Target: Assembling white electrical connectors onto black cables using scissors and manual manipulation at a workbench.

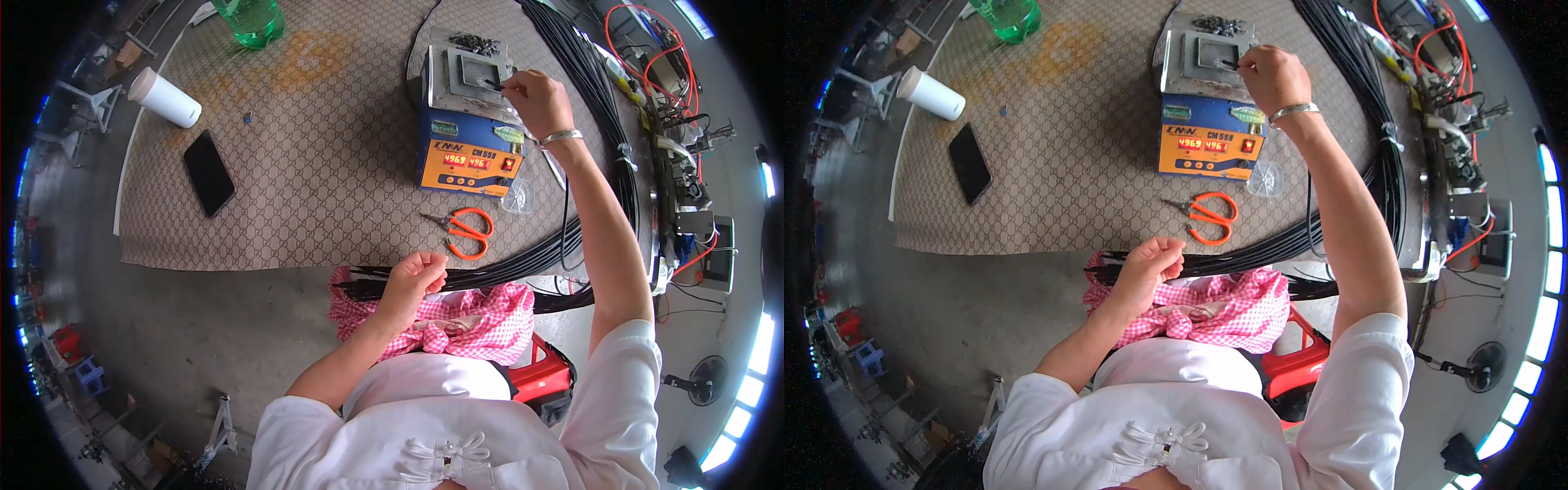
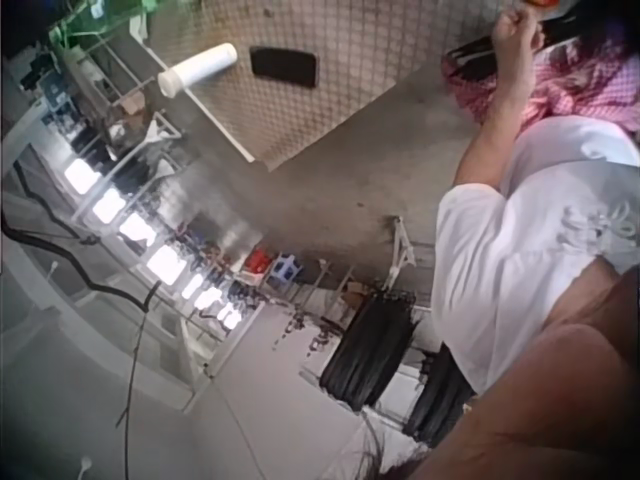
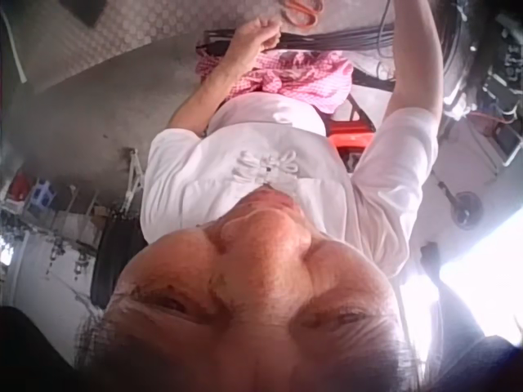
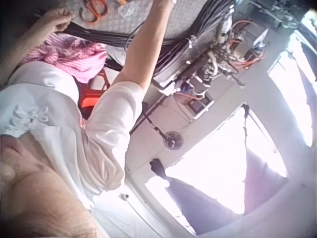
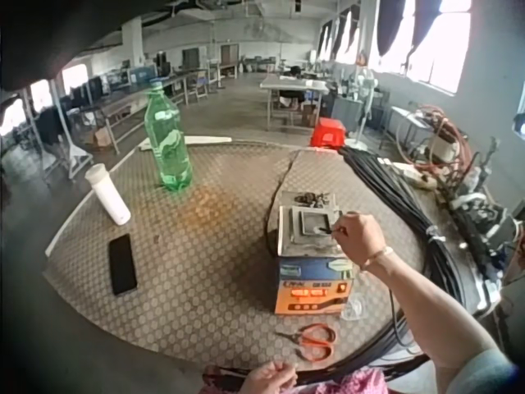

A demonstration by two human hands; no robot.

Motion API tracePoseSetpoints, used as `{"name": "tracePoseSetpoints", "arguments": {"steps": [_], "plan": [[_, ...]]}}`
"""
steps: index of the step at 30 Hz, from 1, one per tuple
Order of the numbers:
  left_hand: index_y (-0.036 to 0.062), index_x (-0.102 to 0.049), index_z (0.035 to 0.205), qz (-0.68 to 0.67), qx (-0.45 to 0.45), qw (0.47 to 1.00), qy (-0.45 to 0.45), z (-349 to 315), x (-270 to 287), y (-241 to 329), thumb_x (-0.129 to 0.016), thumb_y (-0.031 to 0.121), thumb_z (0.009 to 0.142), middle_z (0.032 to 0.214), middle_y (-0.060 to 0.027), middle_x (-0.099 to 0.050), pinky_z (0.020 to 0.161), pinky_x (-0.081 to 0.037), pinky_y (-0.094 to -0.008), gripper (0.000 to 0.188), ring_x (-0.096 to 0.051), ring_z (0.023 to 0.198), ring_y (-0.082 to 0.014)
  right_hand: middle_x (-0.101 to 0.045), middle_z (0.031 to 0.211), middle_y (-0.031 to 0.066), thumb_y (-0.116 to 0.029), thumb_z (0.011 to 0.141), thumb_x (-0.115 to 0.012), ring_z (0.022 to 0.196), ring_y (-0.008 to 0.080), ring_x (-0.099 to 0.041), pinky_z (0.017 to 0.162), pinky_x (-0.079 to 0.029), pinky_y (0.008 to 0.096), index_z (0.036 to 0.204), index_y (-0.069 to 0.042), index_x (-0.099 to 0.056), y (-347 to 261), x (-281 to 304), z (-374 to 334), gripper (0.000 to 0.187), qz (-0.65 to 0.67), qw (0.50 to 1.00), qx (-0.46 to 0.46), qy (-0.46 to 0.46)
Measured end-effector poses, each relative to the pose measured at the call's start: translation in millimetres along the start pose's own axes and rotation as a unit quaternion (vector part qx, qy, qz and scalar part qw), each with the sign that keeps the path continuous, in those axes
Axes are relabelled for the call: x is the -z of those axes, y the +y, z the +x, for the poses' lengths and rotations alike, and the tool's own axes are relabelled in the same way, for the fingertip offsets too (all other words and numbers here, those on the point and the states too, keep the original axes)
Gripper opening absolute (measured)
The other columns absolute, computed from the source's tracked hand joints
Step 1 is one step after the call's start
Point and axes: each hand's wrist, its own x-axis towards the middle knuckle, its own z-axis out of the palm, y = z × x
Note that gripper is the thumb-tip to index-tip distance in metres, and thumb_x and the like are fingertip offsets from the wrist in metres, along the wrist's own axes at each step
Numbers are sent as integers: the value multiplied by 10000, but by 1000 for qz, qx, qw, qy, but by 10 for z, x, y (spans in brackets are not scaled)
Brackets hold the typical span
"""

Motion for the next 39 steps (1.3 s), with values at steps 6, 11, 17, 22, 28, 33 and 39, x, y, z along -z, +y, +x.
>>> {"name": "tracePoseSetpoints", "arguments": {"steps": [6,11,17,22,28,33,39], "plan": [[76,-565,895,-4,-3,1000,-6,2,9,-18,-559,183,848,738,20,-536,646,-402,-204,118,-484,648,-53,-620,787,91,-171,695,-587,744,288,-595,654,-478,357,764,-94,-646,11,18,-8,119,20,1000,0,13],[72,-569,901,-1,-4,1000,-8,-1,14,-17,-557,181,849,737,18,-538,641,-404,-203,121,-488,651,-54,-619,784,92,-170,694,-585,741,285,-595,648,-477,358,762,-94,-646,-17,41,-7,119,28,999,-2,20],[71,-574,902,0,-5,1000,-4,-6,5,-13,-556,176,849,733,19,-540,637,-405,-197,118,-490,646,-52,-619,782,95,-146,701,-588,722,266,-600,640,-478,340,764,-75,-644,-11,22,-1,111,12,1000,1,16],[74,-575,899,4,1,1000,2,-6,3,-5,-552,175,852,728,21,-540,638,-408,-197,114,-491,646,-51,-623,792,87,-159,703,-577,744,284,-596,653,-481,355,748,-91,-644,16,-20,1,105,10,1000,10,19],[71,-574,901,4,2,1000,-1,-16,-7,1,-549,170,853,730,18,-541,637,-411,-200,113,-492,650,-53,-622,772,95,-156,688,-605,724,281,-601,645,-482,347,763,-88,-650,18,19,-5,111,37,999,4,21],[51,-561,921,6,-1,1000,-25,-47,-31,27,-544,154,853,743,3,-541,640,-410,-205,124,-493,668,-61,-622,697,78,-166,730,-628,569,189,-590,541,-465,296,822,-44,-650,0,74,-115,154,141,988,-65,9],[22,-557,941,11,-85,996,-11,-17,-124,305,-549,138,849,743,-5,-539,647,-400,-204,148,-490,678,-74,-544,640,-8,-119,803,-618,502,39,-450,452,-358,168,889,8,-608,-404,255,-616,154,564,772,-263,-129]]}}
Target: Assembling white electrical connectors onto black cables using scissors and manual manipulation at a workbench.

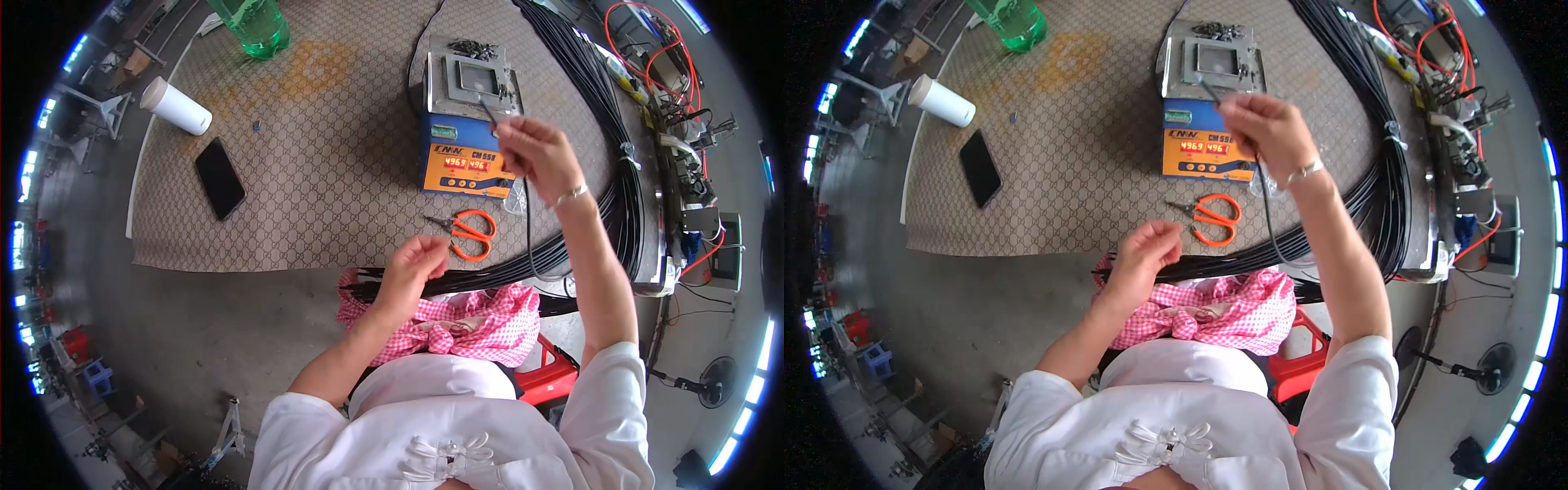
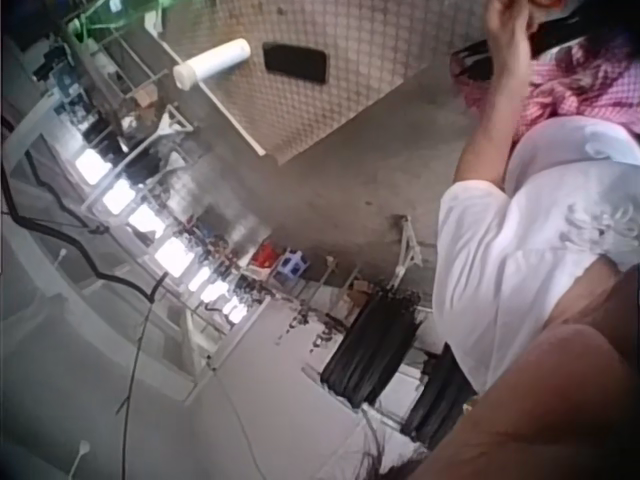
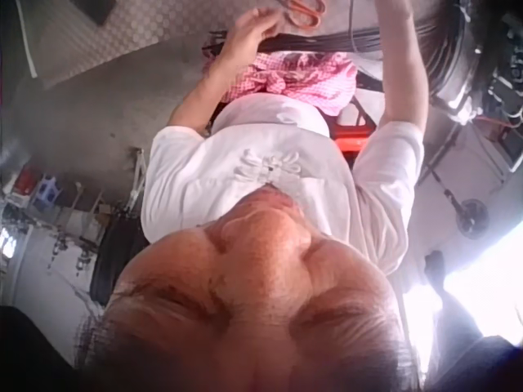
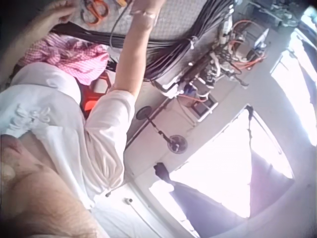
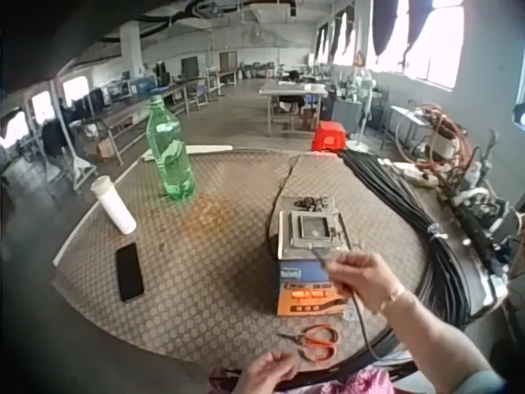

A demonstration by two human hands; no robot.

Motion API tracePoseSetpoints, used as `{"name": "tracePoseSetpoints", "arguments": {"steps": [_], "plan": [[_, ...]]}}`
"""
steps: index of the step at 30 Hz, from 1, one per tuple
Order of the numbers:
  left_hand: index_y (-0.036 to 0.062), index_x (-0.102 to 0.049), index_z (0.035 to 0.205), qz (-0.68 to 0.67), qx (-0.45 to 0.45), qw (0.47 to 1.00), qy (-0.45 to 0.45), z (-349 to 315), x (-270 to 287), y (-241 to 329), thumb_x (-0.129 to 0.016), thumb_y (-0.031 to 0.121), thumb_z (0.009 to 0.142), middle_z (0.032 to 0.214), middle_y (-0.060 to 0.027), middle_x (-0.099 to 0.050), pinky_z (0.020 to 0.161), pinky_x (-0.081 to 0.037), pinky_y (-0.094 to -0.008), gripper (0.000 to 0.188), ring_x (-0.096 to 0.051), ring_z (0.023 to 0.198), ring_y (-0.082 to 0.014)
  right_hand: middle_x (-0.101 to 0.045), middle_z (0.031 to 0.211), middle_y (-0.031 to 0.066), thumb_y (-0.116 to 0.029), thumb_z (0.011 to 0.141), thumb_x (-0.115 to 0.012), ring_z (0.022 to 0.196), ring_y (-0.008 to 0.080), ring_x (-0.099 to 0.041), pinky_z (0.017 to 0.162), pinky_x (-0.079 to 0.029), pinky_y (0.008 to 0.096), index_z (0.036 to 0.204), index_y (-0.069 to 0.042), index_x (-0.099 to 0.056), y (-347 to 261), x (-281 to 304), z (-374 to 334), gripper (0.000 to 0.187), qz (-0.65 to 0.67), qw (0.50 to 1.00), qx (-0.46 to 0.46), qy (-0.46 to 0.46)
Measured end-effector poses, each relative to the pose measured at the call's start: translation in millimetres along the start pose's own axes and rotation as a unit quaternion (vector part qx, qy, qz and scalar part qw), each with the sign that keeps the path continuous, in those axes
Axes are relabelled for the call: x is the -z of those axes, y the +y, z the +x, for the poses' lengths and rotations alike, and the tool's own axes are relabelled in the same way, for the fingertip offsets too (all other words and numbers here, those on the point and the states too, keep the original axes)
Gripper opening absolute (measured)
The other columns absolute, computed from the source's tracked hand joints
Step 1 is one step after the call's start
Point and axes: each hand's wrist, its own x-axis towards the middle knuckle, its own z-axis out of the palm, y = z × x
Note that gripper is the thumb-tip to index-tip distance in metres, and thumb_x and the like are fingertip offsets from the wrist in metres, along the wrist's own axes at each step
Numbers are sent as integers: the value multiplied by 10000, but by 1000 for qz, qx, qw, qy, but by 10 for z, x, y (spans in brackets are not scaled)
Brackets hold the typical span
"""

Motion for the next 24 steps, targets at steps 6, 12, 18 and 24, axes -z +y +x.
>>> {"name": "tracePoseSetpoints", "arguments": {"steps": [6,12,18,24], "plan": [[11,-566,1010,50,-164,985,16,119,-186,336,-543,119,858,854,-25,-586,722,-415,-212,188,-530,786,-79,-576,711,-9,-51,786,-624,553,45,-498,486,-408,166,820,-47,-591,374,-268,-383,48,216,974,-12,-62],[14,-556,1042,39,-215,976,14,158,-294,457,-533,107,865,983,-50,-583,834,-400,-231,202,-525,918,-92,-577,729,-1,-16,773,-626,565,49,-500,482,-408,178,835,-42,-584,545,-404,-532,79,263,961,-28,-80],[0,-558,1027,-12,-232,973,8,152,-349,450,-558,100,851,957,-61,-594,796,-418,-225,203,-534,898,-96,-561,704,5,-21,771,-628,504,59,-451,446,-359,175,832,-32,-582,670,-478,-625,77,290,950,-45,-104],[38,-579,1002,-22,-208,978,-8,158,-298,406,-533,71,854,964,-62,-593,820,-416,-275,159,-540,901,-128,-560,719,10,-36,778,-625,540,62,-459,470,-371,188,829,-27,-581,689,-522,-693,68,319,940,-54,-111]]}}
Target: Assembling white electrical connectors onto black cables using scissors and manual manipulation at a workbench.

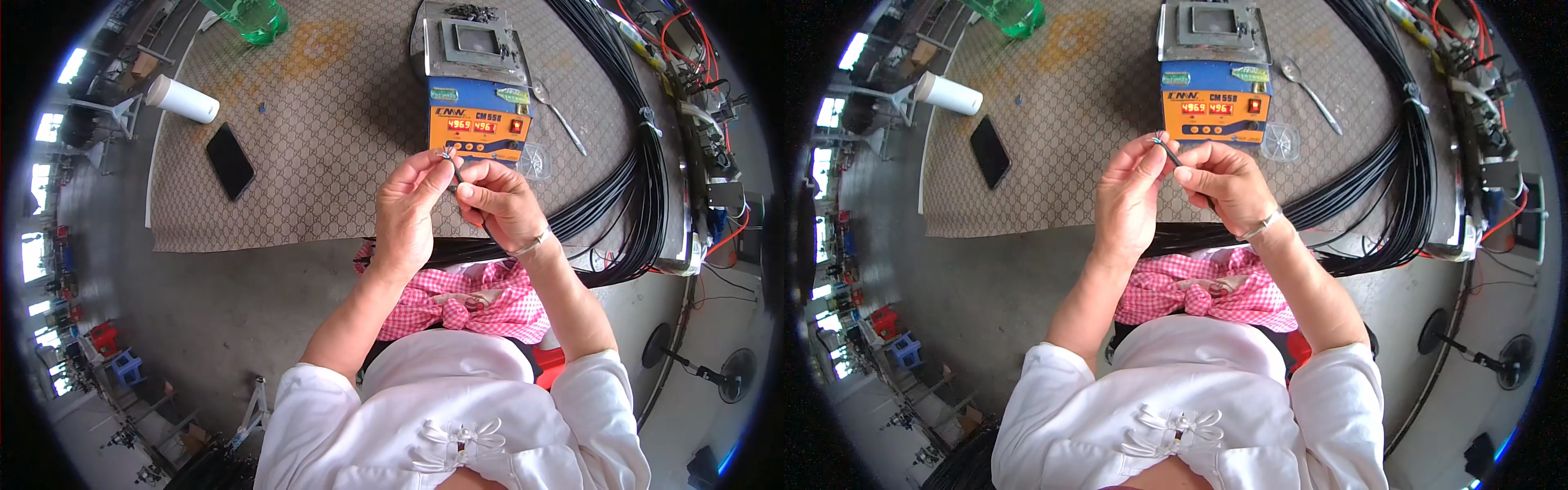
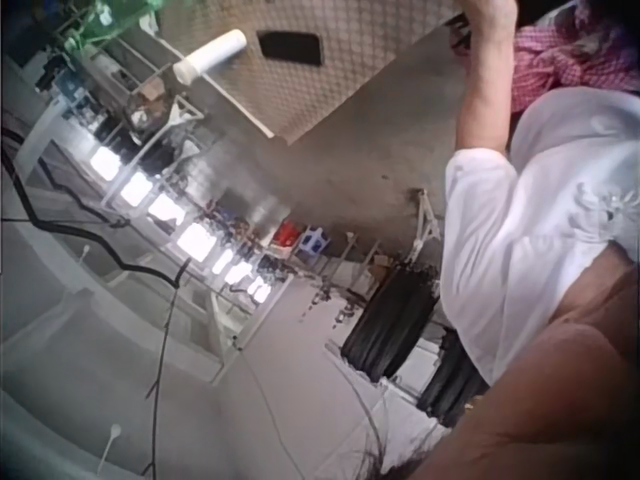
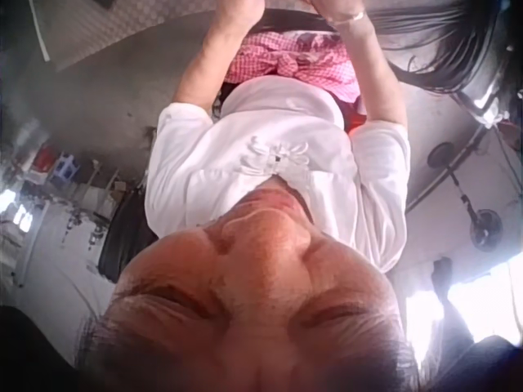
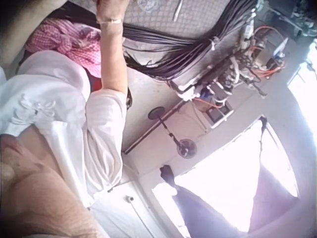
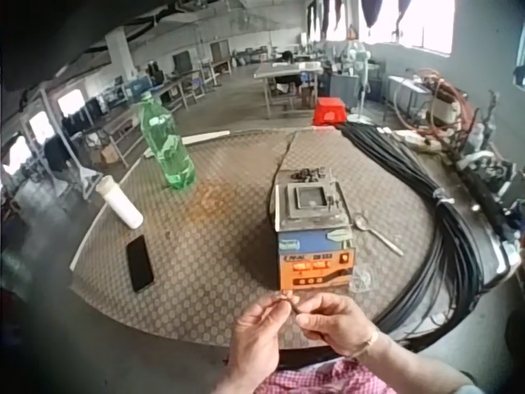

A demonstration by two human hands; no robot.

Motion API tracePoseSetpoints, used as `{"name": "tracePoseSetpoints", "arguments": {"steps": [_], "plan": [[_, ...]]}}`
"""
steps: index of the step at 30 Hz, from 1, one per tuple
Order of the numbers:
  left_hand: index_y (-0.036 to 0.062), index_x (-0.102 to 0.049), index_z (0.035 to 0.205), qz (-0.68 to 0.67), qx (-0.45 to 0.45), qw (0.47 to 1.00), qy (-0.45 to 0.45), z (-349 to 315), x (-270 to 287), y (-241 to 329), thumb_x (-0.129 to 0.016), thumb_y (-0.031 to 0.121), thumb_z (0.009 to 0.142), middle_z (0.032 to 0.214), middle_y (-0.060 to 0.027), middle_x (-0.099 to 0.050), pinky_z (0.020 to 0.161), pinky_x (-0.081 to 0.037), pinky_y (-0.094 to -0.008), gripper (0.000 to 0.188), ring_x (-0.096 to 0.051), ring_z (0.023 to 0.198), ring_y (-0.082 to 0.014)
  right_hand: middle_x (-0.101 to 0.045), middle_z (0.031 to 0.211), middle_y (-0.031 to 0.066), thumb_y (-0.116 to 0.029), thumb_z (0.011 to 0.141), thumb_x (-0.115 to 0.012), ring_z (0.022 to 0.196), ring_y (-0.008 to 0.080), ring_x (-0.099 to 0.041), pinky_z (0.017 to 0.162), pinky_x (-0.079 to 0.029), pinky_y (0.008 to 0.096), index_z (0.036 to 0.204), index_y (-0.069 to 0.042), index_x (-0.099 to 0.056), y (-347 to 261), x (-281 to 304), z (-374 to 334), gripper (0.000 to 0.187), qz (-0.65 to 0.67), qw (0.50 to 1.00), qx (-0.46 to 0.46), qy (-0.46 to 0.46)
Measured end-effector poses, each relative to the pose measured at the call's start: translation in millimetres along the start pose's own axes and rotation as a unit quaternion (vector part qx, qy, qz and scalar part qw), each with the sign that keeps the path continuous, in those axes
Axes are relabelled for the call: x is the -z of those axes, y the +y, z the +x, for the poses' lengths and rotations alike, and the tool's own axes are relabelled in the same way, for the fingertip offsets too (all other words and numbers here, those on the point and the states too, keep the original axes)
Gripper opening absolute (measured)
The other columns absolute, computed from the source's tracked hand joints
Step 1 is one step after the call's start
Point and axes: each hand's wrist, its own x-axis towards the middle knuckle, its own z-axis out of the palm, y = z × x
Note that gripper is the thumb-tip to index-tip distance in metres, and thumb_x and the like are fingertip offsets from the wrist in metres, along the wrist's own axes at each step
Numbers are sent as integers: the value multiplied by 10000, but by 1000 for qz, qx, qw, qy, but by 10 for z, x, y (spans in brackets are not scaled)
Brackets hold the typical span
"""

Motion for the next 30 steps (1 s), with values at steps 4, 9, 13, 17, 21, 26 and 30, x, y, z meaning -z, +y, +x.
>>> {"name": "tracePoseSetpoints", "arguments": {"steps": [4,9,13,17,21,26,30], "plan": [[47,-584,980,2,-11,1000,-3,-7,6,-13,-539,68,847,952,-60,-595,811,-416,-278,142,-545,878,-130,-562,728,14,-40,781,-624,554,63,-465,478,-376,192,831,-23,-580,28,15,-21,69,-6,1000,-1,5],[57,-586,973,-33,12,999,-10,-4,47,-24,-544,84,847,923,-52,-595,802,-413,-280,136,-544,857,-128,-564,721,13,-38,779,-628,549,62,-468,481,-382,187,835,-14,-581,46,-28,-48,77,-15,1000,-2,19],[59,-584,970,-52,27,998,-7,-4,96,-43,-543,93,849,908,-48,-593,799,-409,-278,133,-545,844,-127,-569,714,10,-37,776,-632,556,56,-477,480,-383,179,834,-6,-585,69,-65,-68,81,-75,996,25,33],[59,-582,967,-47,32,998,12,-26,123,-63,-542,97,851,901,-48,-591,809,-411,-281,129,-550,834,-133,-572,708,-2,-55,793,-623,570,40,-482,482,-387,177,829,-5,-592,130,-73,-74,69,-144,987,51,47],[58,-577,969,-58,26,998,18,-42,186,-71,-539,101,852,901,-53,-587,804,-436,-292,130,-553,833,-146,-574,740,49,-83,775,-635,594,103,-536,507,-415,220,819,-7,-593,164,61,-37,98,-298,945,109,82],[53,-564,989,-103,65,993,-2,-87,256,-41,-537,104,854,882,-55,-577,748,-470,-299,146,-557,811,-154,-530,822,133,-6,649,-586,783,296,-523,672,-434,355,868,-21,-570,260,425,71,221,-725,620,288,87],[52,-559,998,-100,65,993,-6,-102,291,-56,-539,107,854,860,-51,-572,717,-471,-289,155,-559,790,-153,-507,826,124,-3,611,-584,828,307,-487,743,-413,366,895,-32,-556,351,513,125,287,-768,583,262,51]]}}
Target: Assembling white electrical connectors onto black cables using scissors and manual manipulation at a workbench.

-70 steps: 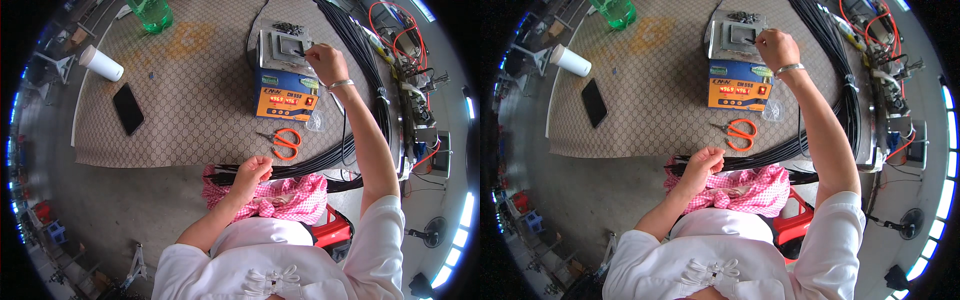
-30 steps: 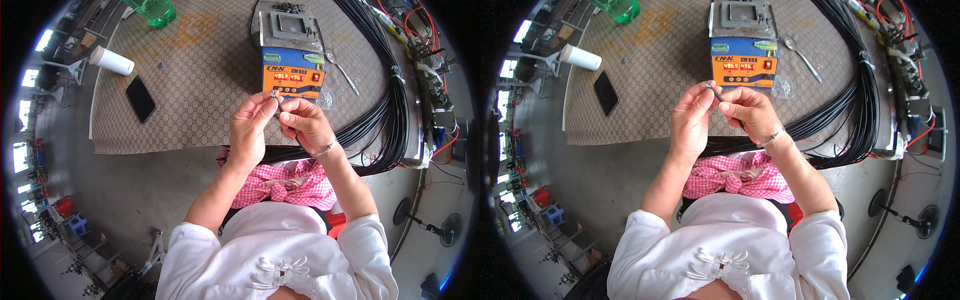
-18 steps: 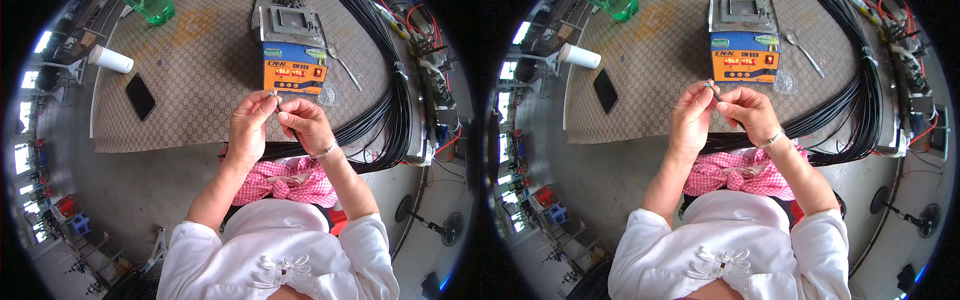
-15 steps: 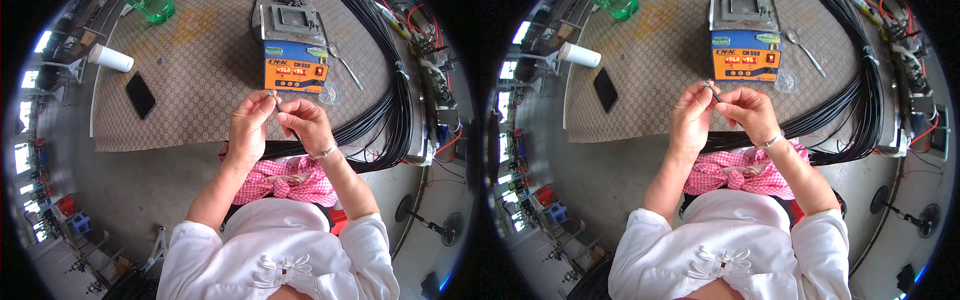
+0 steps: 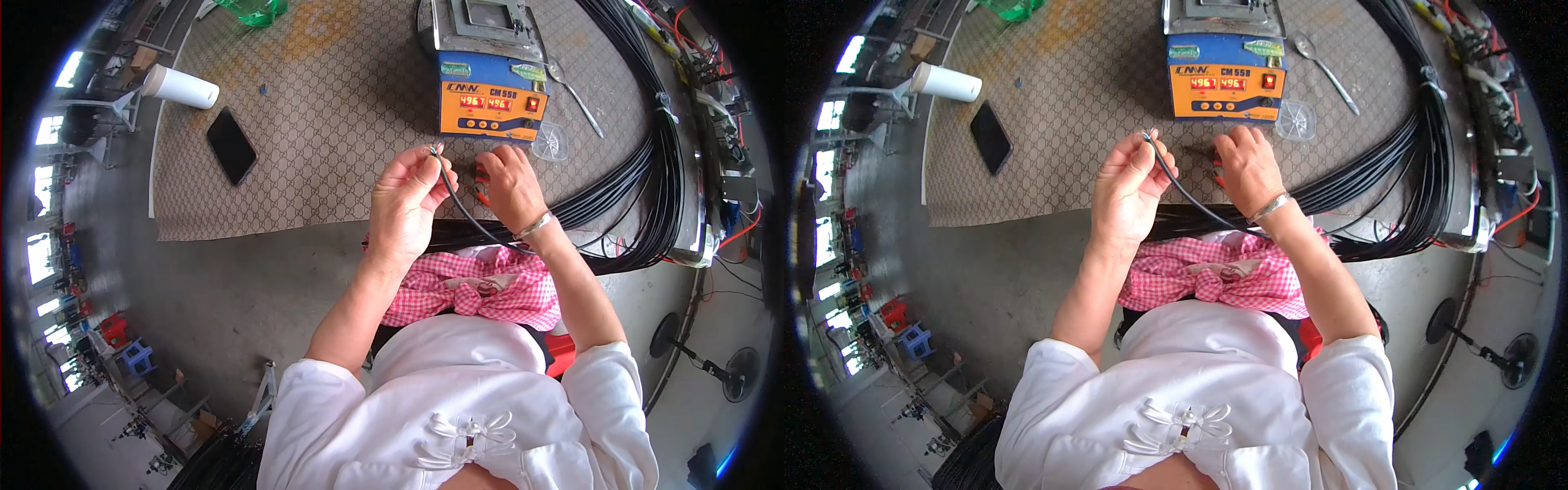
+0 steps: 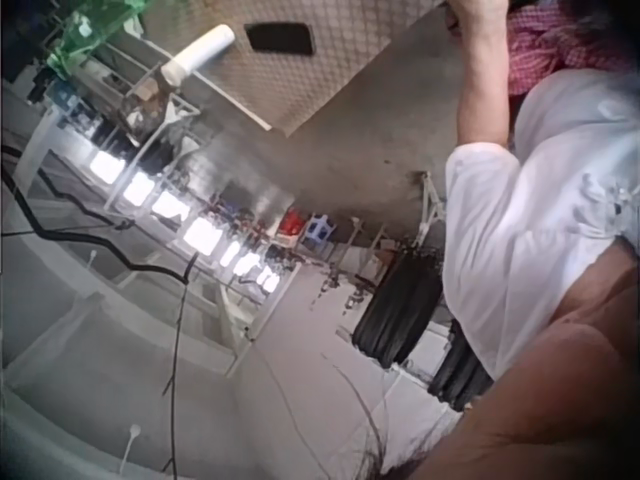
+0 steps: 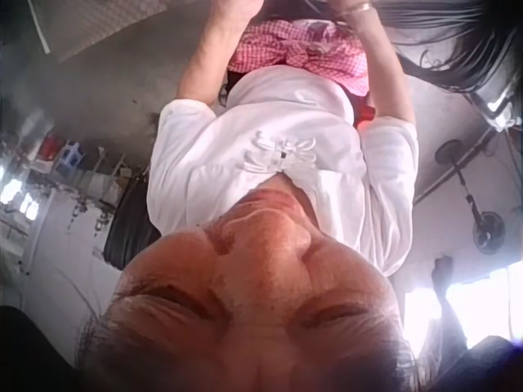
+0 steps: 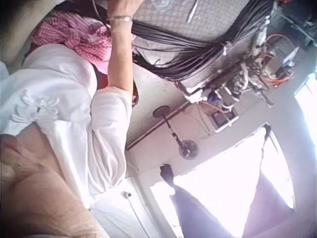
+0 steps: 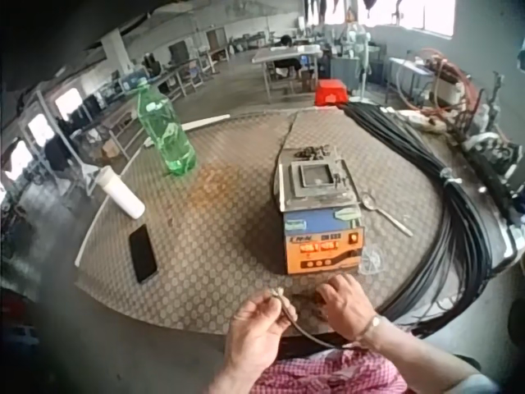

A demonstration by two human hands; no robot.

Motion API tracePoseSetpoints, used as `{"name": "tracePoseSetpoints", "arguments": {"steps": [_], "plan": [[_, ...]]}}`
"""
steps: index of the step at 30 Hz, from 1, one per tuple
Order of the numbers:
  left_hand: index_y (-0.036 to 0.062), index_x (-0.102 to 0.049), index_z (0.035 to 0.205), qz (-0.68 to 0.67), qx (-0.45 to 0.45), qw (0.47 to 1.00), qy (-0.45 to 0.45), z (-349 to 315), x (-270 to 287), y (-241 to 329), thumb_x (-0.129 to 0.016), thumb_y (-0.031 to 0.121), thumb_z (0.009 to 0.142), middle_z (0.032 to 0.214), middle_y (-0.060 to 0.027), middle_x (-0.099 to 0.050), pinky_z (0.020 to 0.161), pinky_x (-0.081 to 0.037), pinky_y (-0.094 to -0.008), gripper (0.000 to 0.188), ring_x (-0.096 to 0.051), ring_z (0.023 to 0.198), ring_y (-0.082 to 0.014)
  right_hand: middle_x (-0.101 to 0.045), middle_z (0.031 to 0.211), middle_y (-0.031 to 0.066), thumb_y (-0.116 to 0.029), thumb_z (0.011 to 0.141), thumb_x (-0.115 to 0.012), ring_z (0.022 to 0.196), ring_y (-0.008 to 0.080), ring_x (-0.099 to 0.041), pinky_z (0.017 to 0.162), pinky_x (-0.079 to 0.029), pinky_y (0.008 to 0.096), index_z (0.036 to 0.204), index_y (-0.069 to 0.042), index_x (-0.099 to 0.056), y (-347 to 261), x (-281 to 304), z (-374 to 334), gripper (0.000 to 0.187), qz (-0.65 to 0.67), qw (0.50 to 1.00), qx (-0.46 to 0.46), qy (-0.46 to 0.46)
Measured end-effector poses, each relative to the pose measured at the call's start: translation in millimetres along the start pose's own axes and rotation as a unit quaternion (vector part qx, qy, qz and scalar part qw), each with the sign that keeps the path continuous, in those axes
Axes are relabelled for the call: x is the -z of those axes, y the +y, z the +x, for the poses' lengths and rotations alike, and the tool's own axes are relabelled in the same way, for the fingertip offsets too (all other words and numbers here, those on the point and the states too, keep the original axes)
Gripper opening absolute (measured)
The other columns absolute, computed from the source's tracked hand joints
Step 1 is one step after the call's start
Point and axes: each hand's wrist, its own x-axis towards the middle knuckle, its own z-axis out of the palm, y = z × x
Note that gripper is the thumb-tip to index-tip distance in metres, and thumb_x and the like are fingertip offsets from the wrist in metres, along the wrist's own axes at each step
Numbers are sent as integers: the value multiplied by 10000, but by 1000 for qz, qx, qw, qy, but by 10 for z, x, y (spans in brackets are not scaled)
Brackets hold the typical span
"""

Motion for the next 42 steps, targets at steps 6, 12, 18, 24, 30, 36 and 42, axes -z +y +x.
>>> {"name": "tracePoseSetpoints", "arguments": {"steps": [6,12,18,24,30,36,42], "plan": [[55,-560,990,22,-8,1000,18,1,13,5,-543,106,852,858,-54,-582,699,-463,-266,148,-560,770,-148,-525,770,124,24,639,-568,765,310,-517,680,-436,375,846,-26,-573,-59,79,48,213,106,993,-21,39],[61,-565,972,26,9,999,40,-13,-26,8,-555,99,844,860,-50,-590,716,-453,-252,134,-560,774,-140,-588,744,9,-77,794,-604,694,35,-512,607,-432,200,933,-4,-598,-303,278,138,157,506,832,-228,-4],[66,-564,939,30,17,999,35,-17,-2,-7,-564,102,840,862,-40,-594,720,-447,-252,105,-557,783,-128,-563,783,21,-25,795,-571,699,78,-528,612,-435,221,999,-15,-597,-503,349,241,206,494,852,-169,48],[67,-558,915,31,12,998,47,-15,45,-33,-556,101,844,860,-42,-599,737,-451,-260,78,-559,793,-125,-542,760,65,24,777,-544,689,156,-548,614,-438,250,983,-20,-603,-602,450,276,218,373,922,-83,56],[70,-560,912,34,12,997,62,-21,16,-20,-551,102,848,865,-41,-599,753,-457,-273,72,-564,815,-130,-559,786,96,37,762,-550,706,207,-568,618,-450,288,959,-25,-610,-635,470,253,215,304,948,-38,81],[38,-565,938,15,3,997,74,-22,35,-27,-570,65,830,887,-46,-601,709,-480,-222,112,-574,774,-102,-563,795,81,-4,759,-598,729,189,-581,616,-478,276,923,-14,-592,-673,454,185,164,351,930,-69,85],[73,-586,931,44,14,998,53,-26,81,-5,-567,60,828,910,-46,-603,767,-448,-257,106,-566,836,-119,-556,798,51,2,736,-637,690,113,-557,582,-474,245,872,-7,-549,-689,270,-13,162,480,859,-177,23]]}}
